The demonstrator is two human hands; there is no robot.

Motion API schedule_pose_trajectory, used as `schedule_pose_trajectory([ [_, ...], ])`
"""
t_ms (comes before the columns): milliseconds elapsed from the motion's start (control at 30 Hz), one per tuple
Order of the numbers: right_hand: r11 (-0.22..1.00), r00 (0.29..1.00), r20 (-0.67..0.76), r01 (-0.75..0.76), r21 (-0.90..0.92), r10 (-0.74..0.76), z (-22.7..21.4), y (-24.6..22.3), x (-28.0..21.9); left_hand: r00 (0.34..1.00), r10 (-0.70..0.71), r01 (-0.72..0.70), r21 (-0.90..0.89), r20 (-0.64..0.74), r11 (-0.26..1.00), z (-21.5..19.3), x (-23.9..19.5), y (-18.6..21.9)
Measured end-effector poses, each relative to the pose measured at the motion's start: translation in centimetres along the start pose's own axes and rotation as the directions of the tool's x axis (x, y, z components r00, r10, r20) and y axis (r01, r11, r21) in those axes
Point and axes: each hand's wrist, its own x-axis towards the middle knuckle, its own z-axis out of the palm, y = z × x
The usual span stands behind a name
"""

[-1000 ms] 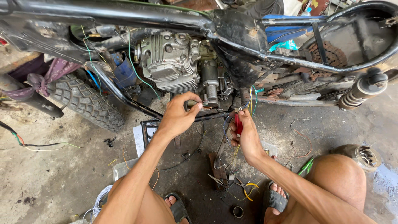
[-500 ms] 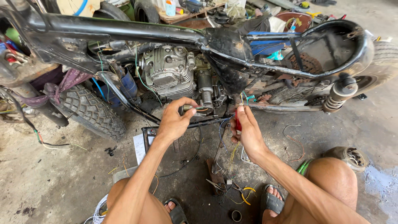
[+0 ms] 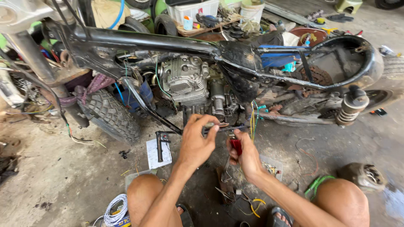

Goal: The person is repairing the electrical wiring of a motorcycle. They strip the insulation from several wires using pliers, twist the exposed ends together, and then use a lighter to heat-shrink the insulation over the connections.

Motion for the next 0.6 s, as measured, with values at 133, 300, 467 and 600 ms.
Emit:
schedule_pose_trajectory([
  [133, 0.997, 0.998, -0.064, -0.025, 0.074, 0.03, 0.8, 0.5, -0.2, 1.0, 0.003, -0.003, -0.006, 0.007, 1.0, 0.9, -1.6, 1.5],
  [300, 0.946, 0.967, -0.198, -0.093, 0.312, 0.161, 0.5, 6.5, 1.8, 0.975, -0.218, 0.208, 0.151, 0.048, 0.966, 3.1, -2.9, -1.0],
  [467, 0.925, 0.972, -0.146, -0.12, 0.36, 0.182, 0.3, 7.9, 3.7, 0.982, -0.188, 0.181, 0.249, 0.007, 0.951, 3.3, -2.5, -2.3],
  [600, 0.923, 0.985, -0.049, -0.136, 0.359, 0.164, -0.9, 9.4, 5.3, 0.986, -0.168, 0.159, 0.265, 0.012, 0.951, 3.1, -2.3, -3.6],
])
